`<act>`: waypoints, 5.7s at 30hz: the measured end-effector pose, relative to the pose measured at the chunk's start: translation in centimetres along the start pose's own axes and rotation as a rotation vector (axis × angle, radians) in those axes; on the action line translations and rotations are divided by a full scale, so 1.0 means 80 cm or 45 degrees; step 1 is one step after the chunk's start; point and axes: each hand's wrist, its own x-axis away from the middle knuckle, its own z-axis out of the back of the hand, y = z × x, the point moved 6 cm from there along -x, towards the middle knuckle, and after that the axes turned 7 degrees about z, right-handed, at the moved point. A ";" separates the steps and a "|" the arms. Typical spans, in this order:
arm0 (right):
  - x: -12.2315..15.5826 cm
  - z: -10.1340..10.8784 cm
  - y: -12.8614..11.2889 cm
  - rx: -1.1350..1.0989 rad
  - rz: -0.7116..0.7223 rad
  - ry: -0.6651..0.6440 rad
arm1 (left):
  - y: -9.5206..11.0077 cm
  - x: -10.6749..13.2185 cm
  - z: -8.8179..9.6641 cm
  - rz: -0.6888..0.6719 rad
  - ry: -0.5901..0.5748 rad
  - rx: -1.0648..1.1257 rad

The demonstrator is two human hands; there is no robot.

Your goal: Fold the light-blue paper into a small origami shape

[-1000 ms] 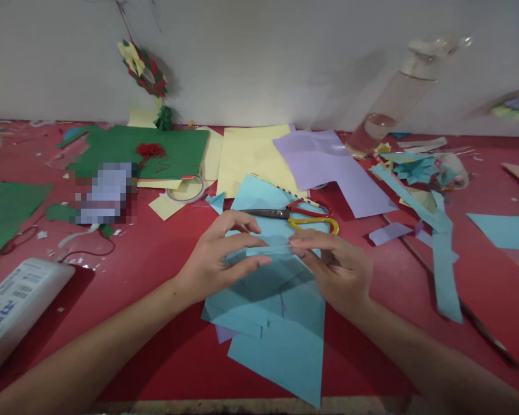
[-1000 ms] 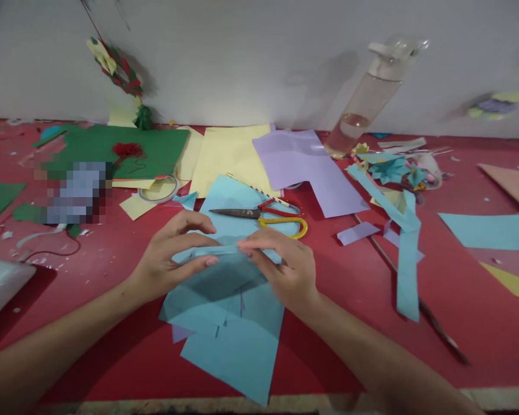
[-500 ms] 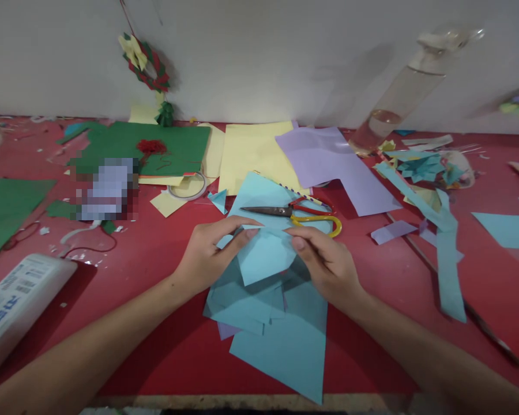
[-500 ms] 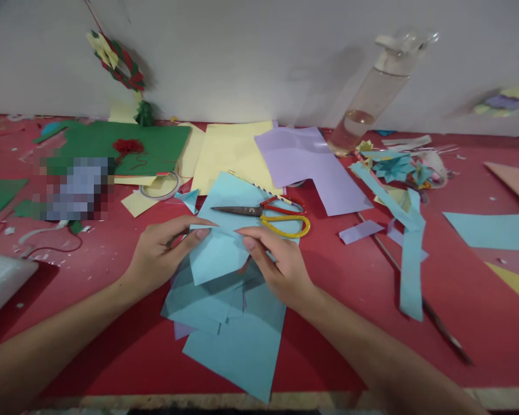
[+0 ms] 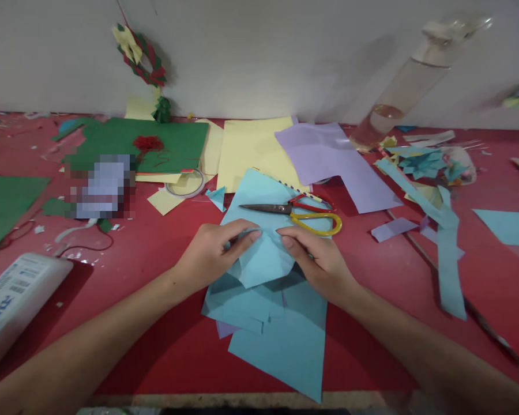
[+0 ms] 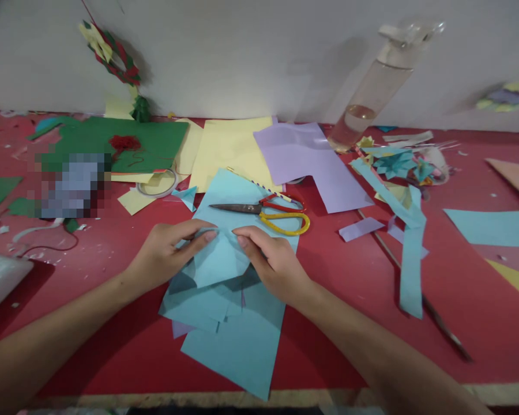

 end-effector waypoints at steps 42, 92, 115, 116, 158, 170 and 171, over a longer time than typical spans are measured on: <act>0.000 -0.013 -0.026 0.105 0.358 -0.147 | 0.016 0.017 -0.019 -0.529 -0.045 -0.327; -0.003 0.001 -0.029 0.076 0.290 0.001 | 0.015 0.015 -0.014 -0.444 -0.049 -0.251; -0.003 0.000 -0.029 0.102 0.300 -0.021 | 0.016 0.016 -0.014 -0.475 -0.026 -0.288; -0.003 0.000 -0.029 0.099 0.299 -0.025 | 0.016 0.016 -0.014 -0.480 -0.020 -0.292; -0.002 -0.017 -0.020 0.062 0.283 -0.241 | 0.022 0.023 -0.021 -0.693 -0.019 -0.523; -0.002 -0.016 -0.021 0.053 0.296 -0.226 | 0.025 0.024 -0.020 -0.726 -0.005 -0.499; -0.002 -0.016 -0.021 0.056 0.298 -0.225 | 0.025 0.024 -0.019 -0.726 -0.004 -0.497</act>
